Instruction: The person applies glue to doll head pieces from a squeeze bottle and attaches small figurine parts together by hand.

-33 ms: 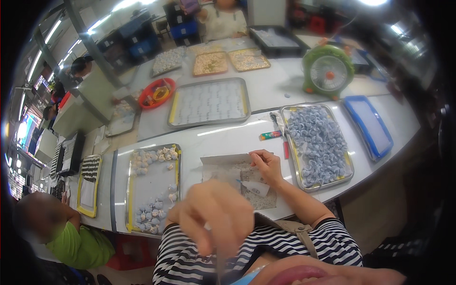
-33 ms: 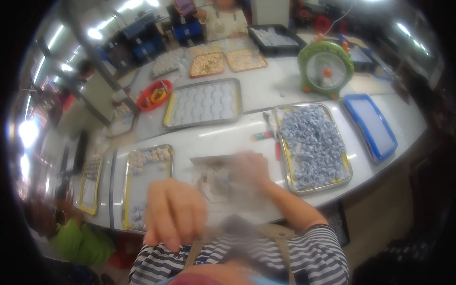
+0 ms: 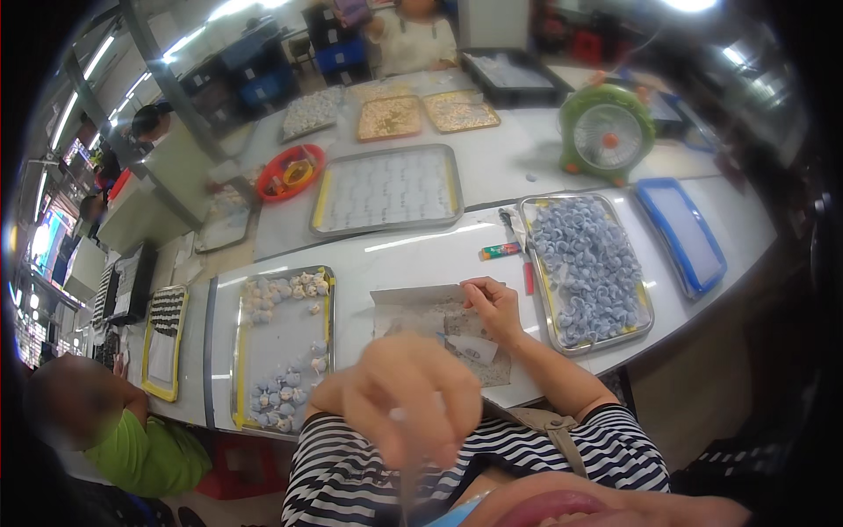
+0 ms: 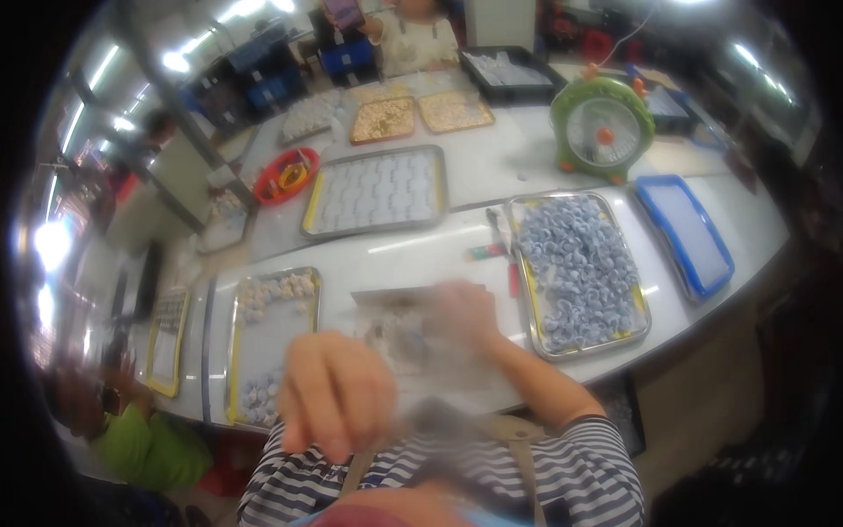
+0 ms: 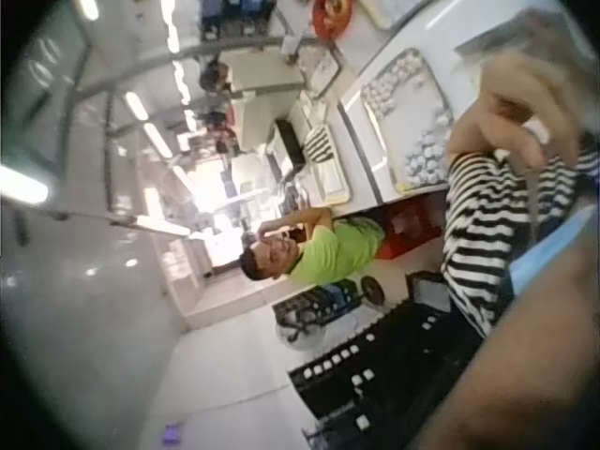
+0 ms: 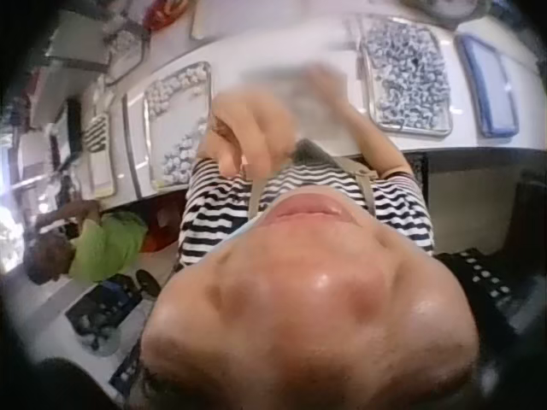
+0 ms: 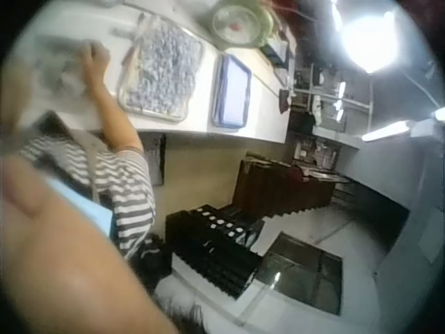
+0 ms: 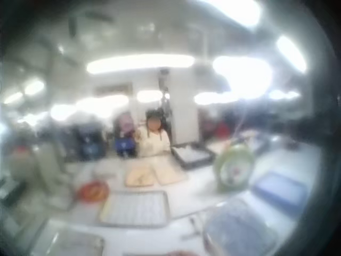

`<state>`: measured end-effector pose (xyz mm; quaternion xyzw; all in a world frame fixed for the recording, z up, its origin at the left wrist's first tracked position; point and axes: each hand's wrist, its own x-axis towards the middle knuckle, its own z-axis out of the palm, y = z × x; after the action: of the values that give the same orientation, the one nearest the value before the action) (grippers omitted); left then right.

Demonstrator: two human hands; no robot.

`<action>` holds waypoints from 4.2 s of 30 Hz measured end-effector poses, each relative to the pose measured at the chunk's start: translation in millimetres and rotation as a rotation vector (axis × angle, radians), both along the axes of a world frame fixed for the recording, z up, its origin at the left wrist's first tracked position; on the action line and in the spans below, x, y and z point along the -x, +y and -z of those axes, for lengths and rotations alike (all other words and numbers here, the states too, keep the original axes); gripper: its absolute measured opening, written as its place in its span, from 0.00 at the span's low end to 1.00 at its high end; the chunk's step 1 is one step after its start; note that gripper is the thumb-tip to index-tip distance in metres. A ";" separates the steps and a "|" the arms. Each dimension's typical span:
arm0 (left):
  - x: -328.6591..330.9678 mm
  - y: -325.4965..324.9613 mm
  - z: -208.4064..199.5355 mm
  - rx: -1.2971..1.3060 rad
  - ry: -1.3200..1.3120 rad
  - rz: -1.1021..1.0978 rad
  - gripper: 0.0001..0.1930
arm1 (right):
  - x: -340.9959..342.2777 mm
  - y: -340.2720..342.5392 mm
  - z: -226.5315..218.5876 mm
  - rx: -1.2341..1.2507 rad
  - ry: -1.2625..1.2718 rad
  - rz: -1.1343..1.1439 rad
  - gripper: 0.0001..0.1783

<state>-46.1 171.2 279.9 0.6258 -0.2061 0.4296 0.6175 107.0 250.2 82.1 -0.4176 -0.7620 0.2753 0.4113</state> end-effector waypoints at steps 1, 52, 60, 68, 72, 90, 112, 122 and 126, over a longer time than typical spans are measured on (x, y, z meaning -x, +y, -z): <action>-3.2 0.4 4.2 0.000 -0.003 0.000 0.17 | -0.4 -2.2 1.3 -0.026 0.020 0.001 0.09; -17.0 -53.4 3.3 -0.318 0.028 -0.527 0.04 | 13.7 -38.7 -17.7 0.417 0.350 -0.026 0.09; 15.3 -30.6 12.3 -0.474 -0.108 -0.658 0.08 | 25.7 -17.5 29.7 0.426 0.367 -0.010 0.15; -49.0 -76.7 108.6 -0.333 -0.173 -0.769 0.08 | 43.7 1.3 82.5 0.312 0.354 0.013 0.11; -34.7 -2.2 117.8 -0.310 -0.253 -0.705 0.08 | 38.8 8.1 98.7 0.109 0.241 0.116 0.10; 11.9 -6.8 86.0 -0.378 -0.518 -0.875 0.09 | 21.2 -11.5 97.0 0.490 0.203 0.070 0.13; 4.1 -67.0 2.0 -0.660 -0.688 -1.023 0.11 | 28.2 -13.0 35.0 0.470 0.268 -0.055 0.14; -2.3 -78.0 -51.3 -0.760 -0.852 -0.905 0.12 | 3.3 -26.1 17.8 0.424 0.277 -0.053 0.10; 1.2 -93.8 -39.3 -0.833 -0.786 -0.872 0.11 | 2.1 -26.6 21.2 0.443 0.285 -0.038 0.10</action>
<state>-47.3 77.4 319.1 0.6339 -0.2914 0.7161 -0.0200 104.9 223.6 61.0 -0.4401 -0.6252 0.4992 0.4077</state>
